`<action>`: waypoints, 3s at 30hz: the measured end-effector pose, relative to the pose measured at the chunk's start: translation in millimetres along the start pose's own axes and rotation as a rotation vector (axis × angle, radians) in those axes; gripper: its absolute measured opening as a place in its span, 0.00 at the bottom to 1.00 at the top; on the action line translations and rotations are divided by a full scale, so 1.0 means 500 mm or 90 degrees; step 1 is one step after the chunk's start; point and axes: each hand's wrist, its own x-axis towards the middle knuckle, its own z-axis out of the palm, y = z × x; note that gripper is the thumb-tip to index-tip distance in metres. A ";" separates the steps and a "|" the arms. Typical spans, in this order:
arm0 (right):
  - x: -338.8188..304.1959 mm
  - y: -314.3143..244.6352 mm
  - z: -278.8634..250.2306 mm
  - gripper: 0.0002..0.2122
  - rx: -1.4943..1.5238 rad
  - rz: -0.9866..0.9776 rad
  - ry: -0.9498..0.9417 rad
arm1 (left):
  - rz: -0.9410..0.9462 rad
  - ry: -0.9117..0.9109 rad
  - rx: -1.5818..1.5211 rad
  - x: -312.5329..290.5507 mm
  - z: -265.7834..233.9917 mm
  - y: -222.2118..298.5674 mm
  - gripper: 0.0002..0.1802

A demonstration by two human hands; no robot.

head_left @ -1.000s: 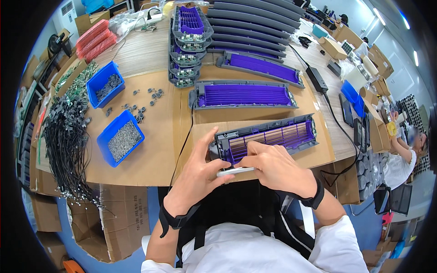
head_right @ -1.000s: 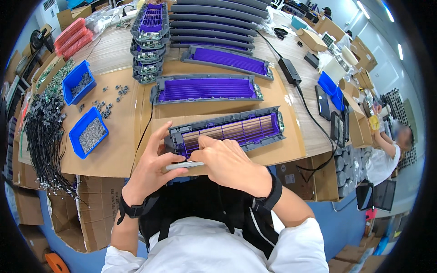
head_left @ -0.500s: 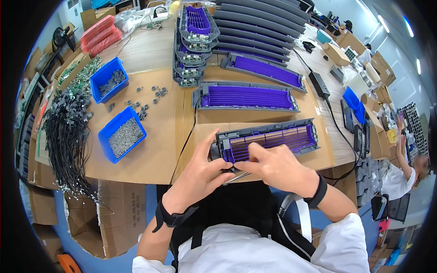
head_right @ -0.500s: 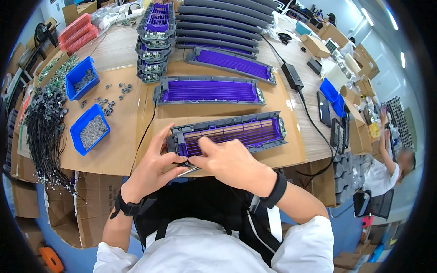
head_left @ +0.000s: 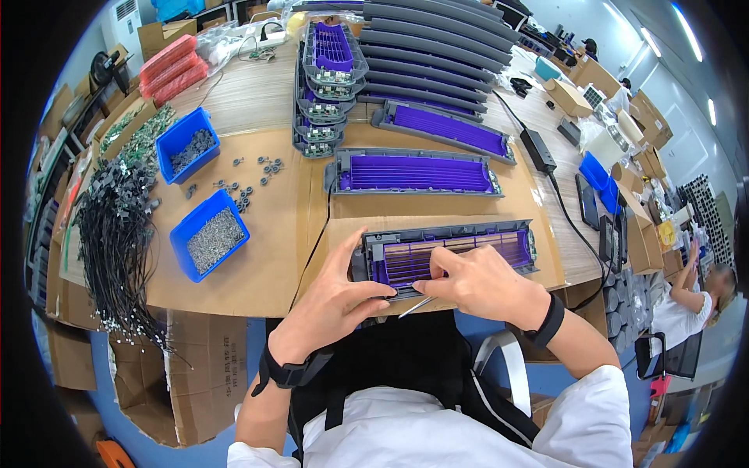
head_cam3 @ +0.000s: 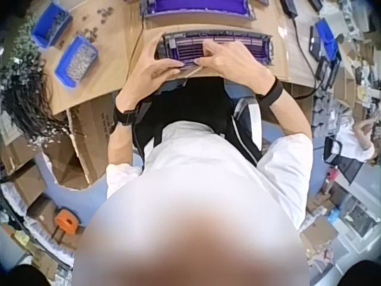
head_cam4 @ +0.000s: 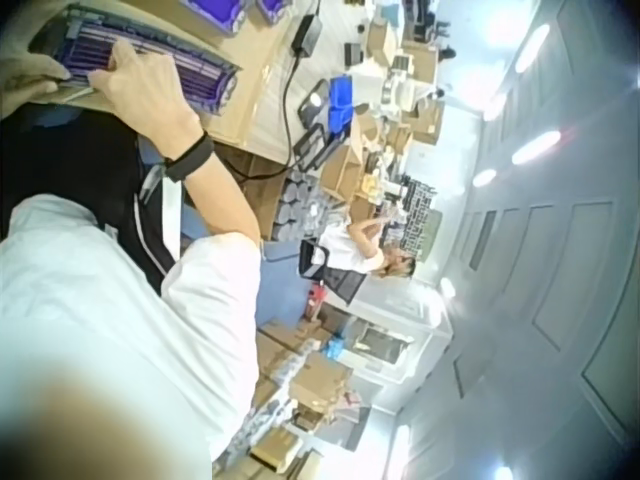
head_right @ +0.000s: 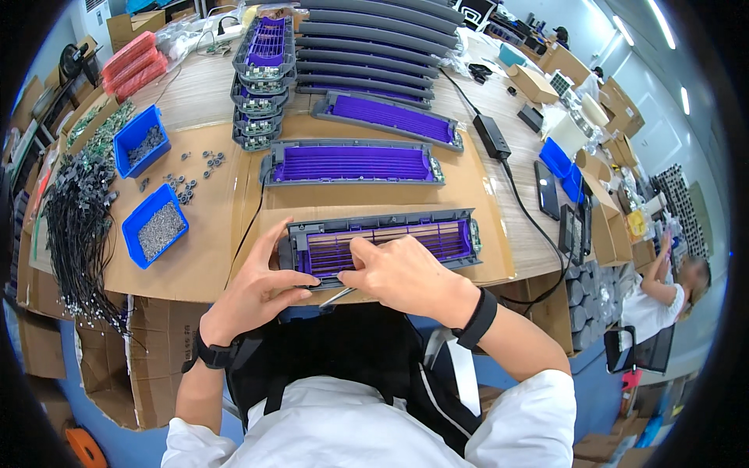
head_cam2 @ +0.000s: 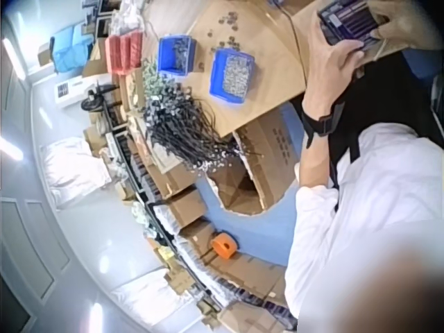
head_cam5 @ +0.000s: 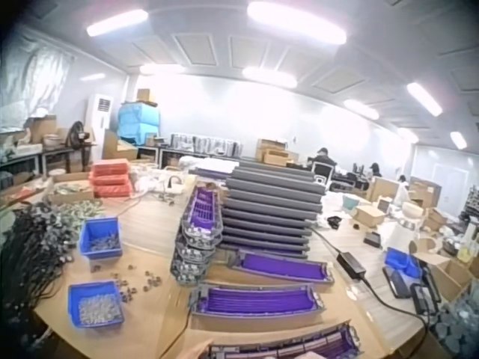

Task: The person uses a metal tool to press components into a purple electronic module. They repeat this process on several modules, placing each finished unit into a stack on the table.

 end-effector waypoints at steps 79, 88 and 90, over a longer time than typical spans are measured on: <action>-0.061 -0.011 0.030 0.14 0.095 0.137 0.081 | 0.030 0.115 0.268 -0.007 0.022 0.029 0.26; -0.039 -0.019 0.025 0.10 0.054 0.079 0.061 | 0.032 0.144 0.304 -0.018 -0.006 0.006 0.23; -0.032 -0.026 0.028 0.09 0.016 0.087 0.036 | 0.031 0.151 0.330 -0.019 -0.006 0.006 0.23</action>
